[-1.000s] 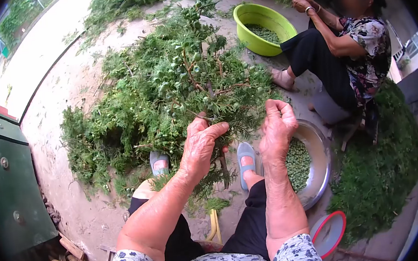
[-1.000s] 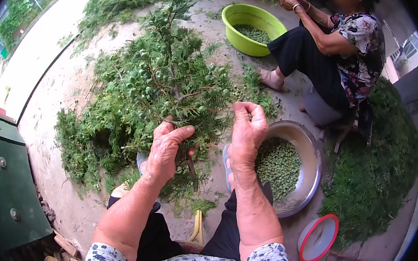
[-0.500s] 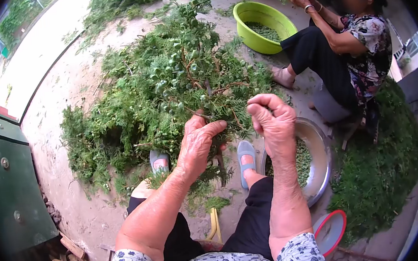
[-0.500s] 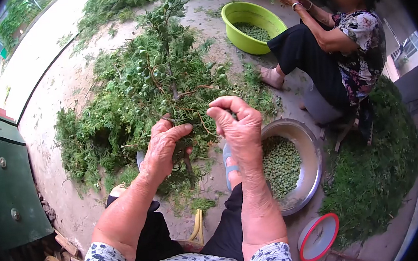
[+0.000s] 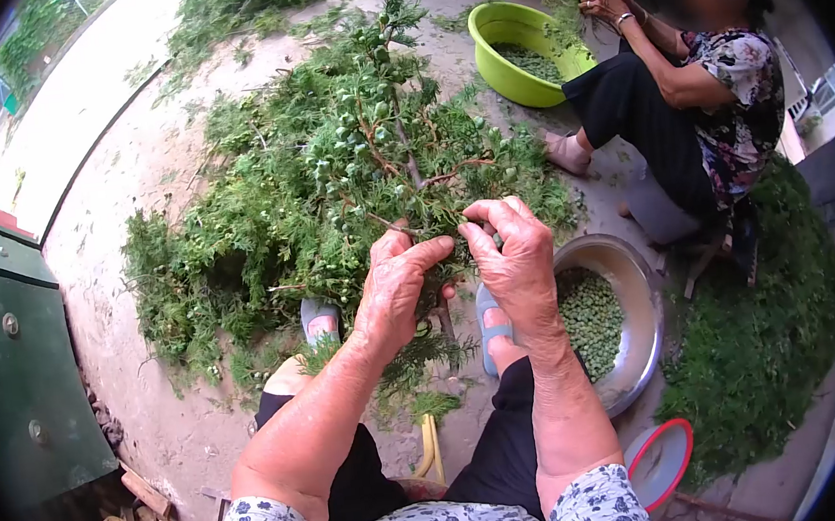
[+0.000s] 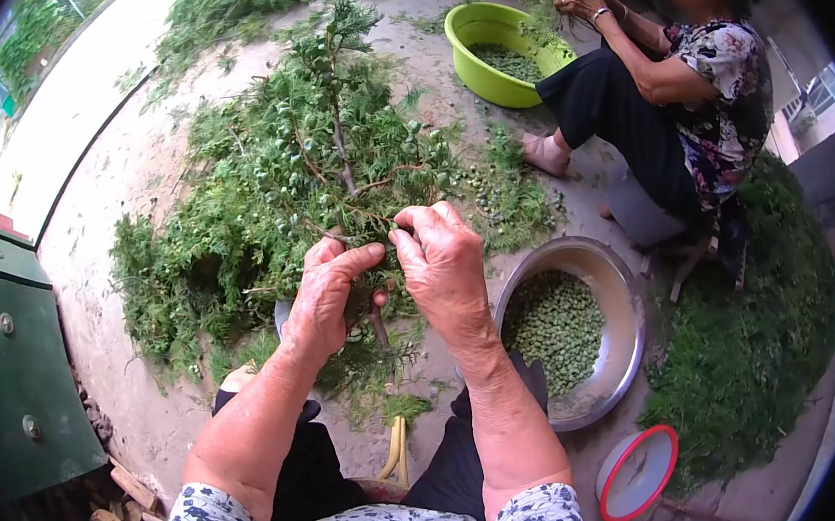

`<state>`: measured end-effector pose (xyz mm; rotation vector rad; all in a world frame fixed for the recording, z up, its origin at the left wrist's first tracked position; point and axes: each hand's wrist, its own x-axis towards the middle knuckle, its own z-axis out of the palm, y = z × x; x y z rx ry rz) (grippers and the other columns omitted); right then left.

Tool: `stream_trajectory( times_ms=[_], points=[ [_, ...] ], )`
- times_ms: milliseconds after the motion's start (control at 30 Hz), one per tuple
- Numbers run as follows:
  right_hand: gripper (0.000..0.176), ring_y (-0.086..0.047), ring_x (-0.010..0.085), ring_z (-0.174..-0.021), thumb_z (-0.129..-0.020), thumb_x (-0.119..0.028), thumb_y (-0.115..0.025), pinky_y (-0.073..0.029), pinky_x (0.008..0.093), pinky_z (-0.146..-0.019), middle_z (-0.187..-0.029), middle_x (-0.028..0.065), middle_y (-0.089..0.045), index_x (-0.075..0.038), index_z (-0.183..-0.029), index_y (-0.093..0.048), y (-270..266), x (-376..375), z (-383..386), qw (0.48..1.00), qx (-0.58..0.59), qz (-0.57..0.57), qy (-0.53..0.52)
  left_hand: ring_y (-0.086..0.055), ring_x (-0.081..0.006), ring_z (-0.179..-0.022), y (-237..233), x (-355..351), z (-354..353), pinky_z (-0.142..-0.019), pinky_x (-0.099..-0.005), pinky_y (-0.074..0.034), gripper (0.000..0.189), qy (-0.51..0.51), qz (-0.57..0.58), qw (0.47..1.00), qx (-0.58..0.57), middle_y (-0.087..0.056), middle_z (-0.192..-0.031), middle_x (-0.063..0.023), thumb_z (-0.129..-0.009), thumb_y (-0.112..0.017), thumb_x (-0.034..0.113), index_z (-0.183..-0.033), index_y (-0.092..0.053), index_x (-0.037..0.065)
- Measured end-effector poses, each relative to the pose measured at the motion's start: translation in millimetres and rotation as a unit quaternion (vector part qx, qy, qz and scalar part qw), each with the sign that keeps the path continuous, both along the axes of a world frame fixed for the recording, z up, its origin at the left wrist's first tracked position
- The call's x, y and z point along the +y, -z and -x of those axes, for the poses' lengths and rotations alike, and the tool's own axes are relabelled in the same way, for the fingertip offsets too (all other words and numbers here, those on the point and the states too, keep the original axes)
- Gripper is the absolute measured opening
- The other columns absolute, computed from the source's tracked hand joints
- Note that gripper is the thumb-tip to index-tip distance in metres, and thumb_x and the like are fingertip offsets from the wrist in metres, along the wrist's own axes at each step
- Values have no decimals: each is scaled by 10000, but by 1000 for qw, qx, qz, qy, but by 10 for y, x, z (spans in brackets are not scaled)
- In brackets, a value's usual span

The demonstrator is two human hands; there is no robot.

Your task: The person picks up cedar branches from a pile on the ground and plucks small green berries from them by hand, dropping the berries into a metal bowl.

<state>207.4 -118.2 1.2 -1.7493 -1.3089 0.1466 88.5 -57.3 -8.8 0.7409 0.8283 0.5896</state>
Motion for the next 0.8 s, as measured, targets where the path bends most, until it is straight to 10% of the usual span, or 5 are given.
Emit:
stream_trajectory(
  times_ms=[267,567,633,800],
  points=[
    [123,-578,208,-581,-754,-13,-603,-471,305,-516,-759,106,-548,-7,-872,-572,-54,-55,139,997,29,30,-58,-486,-117,-615,131,25,-37,-456,-248,-426,497,-41,-23,998,33,-453,-739,-49,-780,-593,521,-815,-458,44],
    [67,-503,74,-476,-796,-11,-558,-391,202,-405,-605,-10,-481,18,-854,-574,-30,-80,31,946,303,56,-99,-505,-114,-467,124,-24,-40,-367,-223,-421,355,-43,-49,997,40,-531,-681,-47,-839,-581,378,-782,-505,35],
    [53,-438,62,-440,-808,-48,-554,-319,180,-378,-580,-25,-478,-9,-839,-572,-44,-141,-60,798,589,56,-119,-511,-112,-478,65,-9,-25,-369,-221,-425,349,-41,-45,998,30,-533,-683,-47,-842,-579,371,-787,-505,34],
    [173,-488,73,-537,-765,-91,-517,-304,154,-365,-788,75,-568,-30,-926,-542,-68,-141,-156,725,676,-42,-123,-535,-110,-517,20,15,-3,-372,-218,-430,330,-25,-50,998,12,-544,-691,-50,-849,-572,355,-802,-510,35]
  ],
)
